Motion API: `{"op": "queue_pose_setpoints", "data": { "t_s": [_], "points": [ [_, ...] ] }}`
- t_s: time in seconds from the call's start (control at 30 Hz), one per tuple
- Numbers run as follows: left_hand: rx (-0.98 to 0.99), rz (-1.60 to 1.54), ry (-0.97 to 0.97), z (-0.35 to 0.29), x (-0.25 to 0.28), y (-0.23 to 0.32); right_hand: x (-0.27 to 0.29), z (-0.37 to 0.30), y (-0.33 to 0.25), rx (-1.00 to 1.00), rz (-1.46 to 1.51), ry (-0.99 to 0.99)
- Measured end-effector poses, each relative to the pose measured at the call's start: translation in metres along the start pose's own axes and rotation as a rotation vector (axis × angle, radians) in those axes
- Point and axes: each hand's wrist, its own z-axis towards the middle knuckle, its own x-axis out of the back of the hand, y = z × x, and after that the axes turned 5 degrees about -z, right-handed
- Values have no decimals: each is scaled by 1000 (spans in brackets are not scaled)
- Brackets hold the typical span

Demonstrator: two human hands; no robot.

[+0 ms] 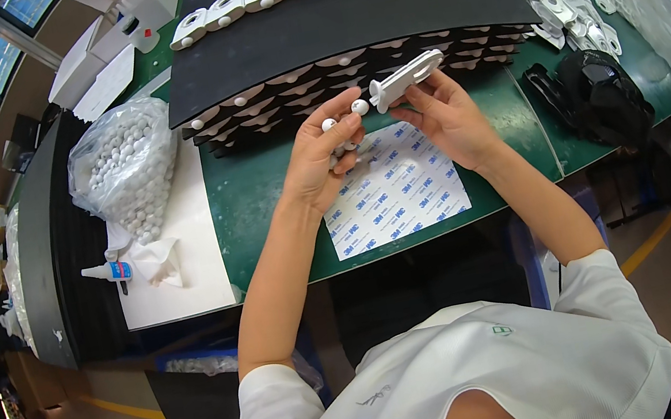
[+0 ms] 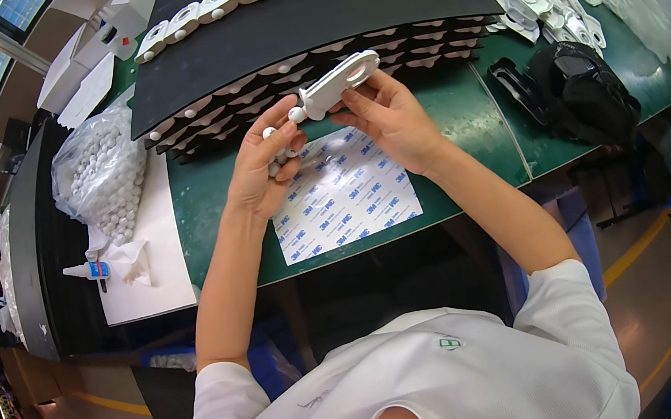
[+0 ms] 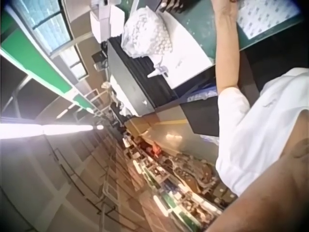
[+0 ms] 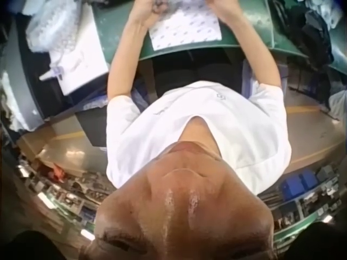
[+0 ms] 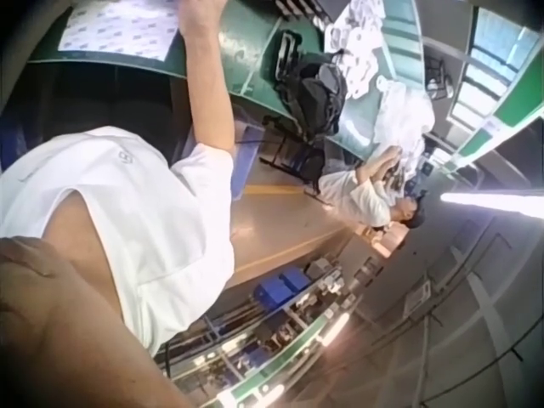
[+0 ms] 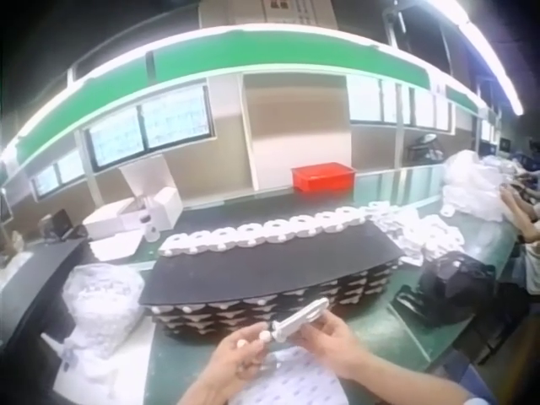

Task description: The person is assembling small white plastic components by inserting small parts and organizing them into multi-slot sorting trays on an assembly line.

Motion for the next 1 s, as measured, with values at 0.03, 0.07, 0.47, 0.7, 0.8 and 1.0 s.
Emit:
{"op": "queue_pose_setpoints", "data": {
  "t_s": [0.03, 0.07, 0.47, 0.7, 0.8, 1.0],
  "points": [
    [2, -1, -1, 0, 0, 0, 0, -1, 1, -15, 2, 1],
    [3, 23, -8, 0, 0, -1, 1, -1, 1, -15, 1, 3],
    [35, 127, 1, -1, -7, 1, 2, -2, 1, -22, -44, -15],
    [56, 131, -8, -3, -3, 3, 0, -4, 0, -39, -75, -28],
    [65, 136, -24, -3, -1, 2, 1, -5, -1, -28, -79, -49],
    [113, 128, -52, -2, 0, 3, 0, -6, -3, -21, -82, -78]
  ]
}}
